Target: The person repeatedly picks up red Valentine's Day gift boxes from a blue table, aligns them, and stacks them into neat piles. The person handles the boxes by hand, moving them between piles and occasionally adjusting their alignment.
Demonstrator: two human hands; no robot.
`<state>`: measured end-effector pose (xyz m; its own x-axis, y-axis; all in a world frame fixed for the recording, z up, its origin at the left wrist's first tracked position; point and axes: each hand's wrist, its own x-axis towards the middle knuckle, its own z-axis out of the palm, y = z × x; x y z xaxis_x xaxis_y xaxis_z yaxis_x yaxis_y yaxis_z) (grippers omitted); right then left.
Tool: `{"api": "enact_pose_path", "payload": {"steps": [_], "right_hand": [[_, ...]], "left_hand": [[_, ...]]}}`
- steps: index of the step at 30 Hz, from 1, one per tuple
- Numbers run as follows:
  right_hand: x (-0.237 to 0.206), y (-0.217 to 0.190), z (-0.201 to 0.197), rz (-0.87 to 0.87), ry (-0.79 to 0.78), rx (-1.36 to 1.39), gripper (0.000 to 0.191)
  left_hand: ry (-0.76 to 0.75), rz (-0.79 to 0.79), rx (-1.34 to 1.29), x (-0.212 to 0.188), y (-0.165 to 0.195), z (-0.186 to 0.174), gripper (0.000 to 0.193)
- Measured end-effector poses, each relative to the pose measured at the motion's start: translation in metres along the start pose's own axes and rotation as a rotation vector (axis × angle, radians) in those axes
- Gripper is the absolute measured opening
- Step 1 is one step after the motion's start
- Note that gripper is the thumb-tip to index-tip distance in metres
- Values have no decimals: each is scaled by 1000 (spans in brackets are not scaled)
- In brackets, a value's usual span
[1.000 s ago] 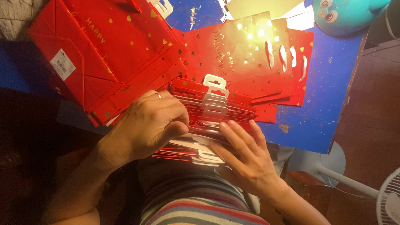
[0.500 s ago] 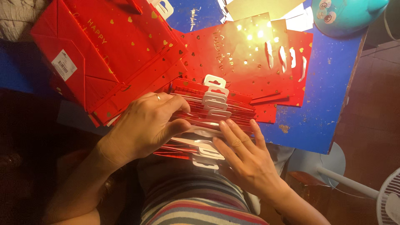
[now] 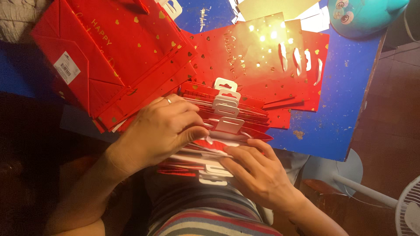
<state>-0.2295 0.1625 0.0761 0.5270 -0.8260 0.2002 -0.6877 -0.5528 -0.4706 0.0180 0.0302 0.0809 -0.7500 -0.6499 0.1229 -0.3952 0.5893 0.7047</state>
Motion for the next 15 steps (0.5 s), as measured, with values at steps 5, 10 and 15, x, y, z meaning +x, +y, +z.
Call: {"api": "enact_pose_path", "payload": {"steps": [5,10,15], "right_hand": [[4,-2,-7,-72,3,42,37],[6,-4,-8,-93,12,66,28],[2,-2,-5,-131,-6,62,31]], "left_hand": [[-62,6,124,3,6,15,44],[-76,3,116,2,7,20,47],[-81,48,155,3,6,19,51]]}}
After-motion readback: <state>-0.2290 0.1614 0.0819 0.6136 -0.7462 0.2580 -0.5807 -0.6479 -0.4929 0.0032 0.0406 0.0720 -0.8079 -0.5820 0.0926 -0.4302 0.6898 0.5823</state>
